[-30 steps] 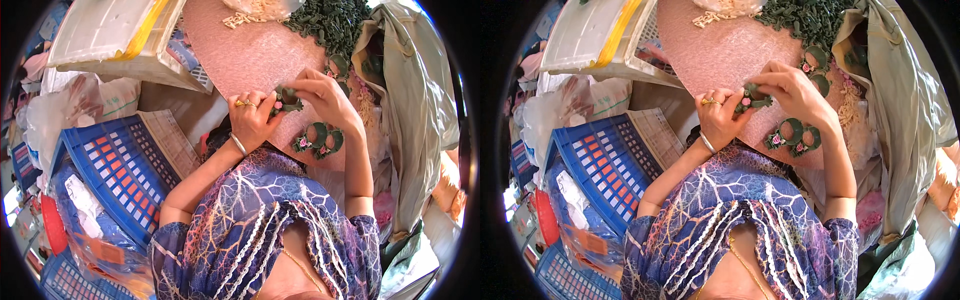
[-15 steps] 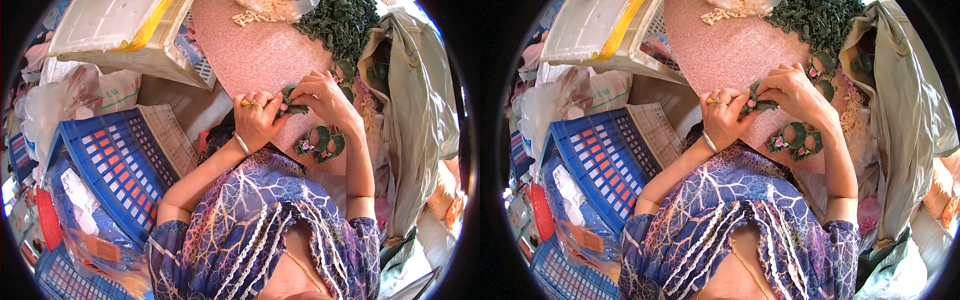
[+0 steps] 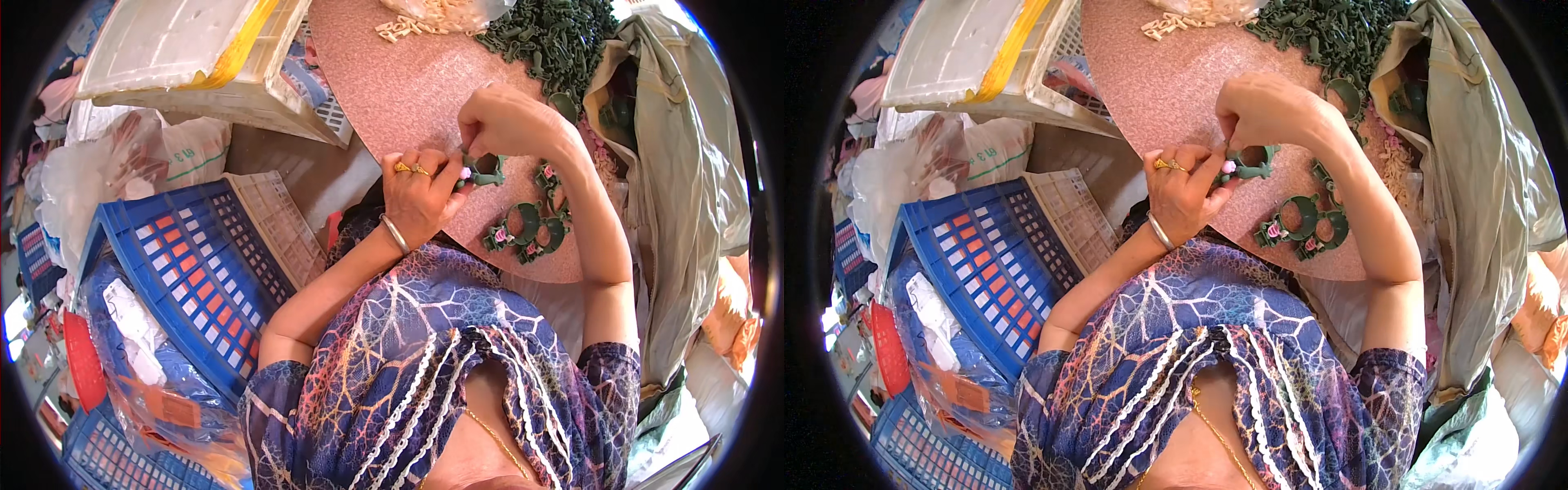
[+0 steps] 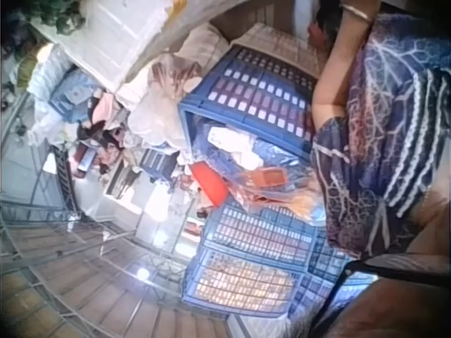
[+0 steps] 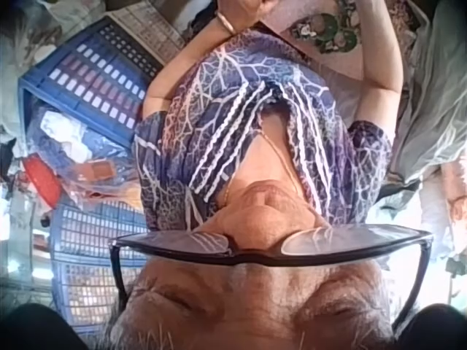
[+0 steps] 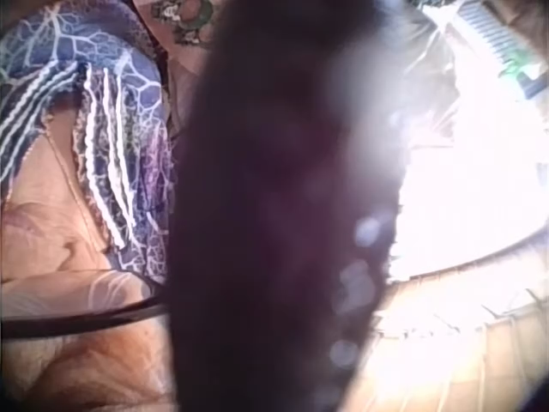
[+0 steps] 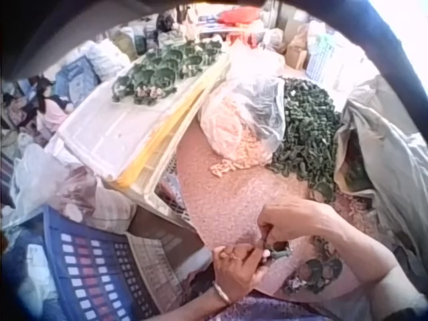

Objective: Assembling floral decorations onto green plastic circular frames at a workbench.

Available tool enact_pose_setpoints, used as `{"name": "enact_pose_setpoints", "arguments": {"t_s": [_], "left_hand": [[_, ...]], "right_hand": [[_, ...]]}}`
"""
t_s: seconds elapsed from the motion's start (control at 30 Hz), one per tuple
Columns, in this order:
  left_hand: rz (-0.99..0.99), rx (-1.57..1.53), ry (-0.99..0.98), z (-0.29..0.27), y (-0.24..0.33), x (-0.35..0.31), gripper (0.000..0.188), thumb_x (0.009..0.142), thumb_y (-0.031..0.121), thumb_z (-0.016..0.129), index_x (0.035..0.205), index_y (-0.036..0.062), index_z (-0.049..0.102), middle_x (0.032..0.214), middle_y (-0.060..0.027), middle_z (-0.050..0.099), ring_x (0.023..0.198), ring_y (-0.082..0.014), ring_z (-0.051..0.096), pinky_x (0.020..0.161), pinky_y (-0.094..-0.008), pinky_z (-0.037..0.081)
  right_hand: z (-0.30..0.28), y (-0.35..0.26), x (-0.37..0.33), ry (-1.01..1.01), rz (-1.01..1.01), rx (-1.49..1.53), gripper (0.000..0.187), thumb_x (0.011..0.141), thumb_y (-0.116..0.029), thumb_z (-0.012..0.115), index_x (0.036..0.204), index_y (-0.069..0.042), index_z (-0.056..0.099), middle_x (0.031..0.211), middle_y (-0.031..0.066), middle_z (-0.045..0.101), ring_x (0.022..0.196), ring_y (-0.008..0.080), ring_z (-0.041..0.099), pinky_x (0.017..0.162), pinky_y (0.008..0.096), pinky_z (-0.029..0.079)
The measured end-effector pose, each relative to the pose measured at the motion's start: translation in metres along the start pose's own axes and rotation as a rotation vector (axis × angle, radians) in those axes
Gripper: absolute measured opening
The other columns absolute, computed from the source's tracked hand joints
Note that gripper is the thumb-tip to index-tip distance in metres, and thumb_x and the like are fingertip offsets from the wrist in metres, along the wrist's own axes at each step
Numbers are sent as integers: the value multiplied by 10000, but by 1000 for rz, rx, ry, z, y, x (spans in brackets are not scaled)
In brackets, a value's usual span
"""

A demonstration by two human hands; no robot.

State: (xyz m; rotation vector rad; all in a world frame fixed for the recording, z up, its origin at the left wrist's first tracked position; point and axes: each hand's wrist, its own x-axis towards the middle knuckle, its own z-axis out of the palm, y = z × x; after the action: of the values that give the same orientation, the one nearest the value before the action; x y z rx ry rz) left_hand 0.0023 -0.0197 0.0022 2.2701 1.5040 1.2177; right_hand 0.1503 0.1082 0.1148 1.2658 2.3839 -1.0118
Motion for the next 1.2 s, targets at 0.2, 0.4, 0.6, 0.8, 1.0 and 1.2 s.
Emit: {"name": "enact_pose_setpoints", "arguments": {"t_s": [0.2,0.4,0.6,0.8,1.0,1.2], "left_hand": [[26,-16,24,3,0,0,421,636,236,854,1014,118,710,890,4,585,825,-197,566,787,-402,357],[-2,-4,21,5,-1,3,362,642,230,849,952,129,694,877,5,585,812,-200,563,785,-400,358],[-19,-20,-47,1,4,6,275,704,296,824,886,143,687,872,1,589,822,-204,572,818,-403,342],[-19,16,-56,3,3,3,327,758,287,803,1015,113,699,924,-20,617,874,-214,579,843,-412,339],[-529,-585,-142,-26,4,31,324,904,284,709,1056,1,667,889,-61,638,785,-213,616,724,-369,455],[-911,-1741,39,-114,-56,107,281,1040,217,522,1135,-40,588,1015,-154,670,856,-263,676,783,-418,599]], "right_hand": [[-2,1,7,-61,-184,-161,245,622,-81,745,862,-36,734,816,146,709,830,316,696,730,376,536],[29,-3,10,515,-334,-104,464,880,-140,667,1332,-107,569,1244,123,626,1156,290,592,1027,431,381],[71,-1,36,1013,-127,-413,516,849,-120,570,1363,-110,523,1122,45,640,1102,223,550,1015,425,339],[66,7,36,1205,-328,-197,458,863,-43,588,1315,-119,579,1007,-8,695,1023,170,584,989,389,328],[28,13,-22,1466,-404,282,252,1020,-6,513,1257,-8,599,1044,66,728,763,67,590,693,195,461],[51,15,-74,1524,-207,705,216,1010,9,530,1194,8,642,1026,69,715,933,91,662,844,212,512]]}}
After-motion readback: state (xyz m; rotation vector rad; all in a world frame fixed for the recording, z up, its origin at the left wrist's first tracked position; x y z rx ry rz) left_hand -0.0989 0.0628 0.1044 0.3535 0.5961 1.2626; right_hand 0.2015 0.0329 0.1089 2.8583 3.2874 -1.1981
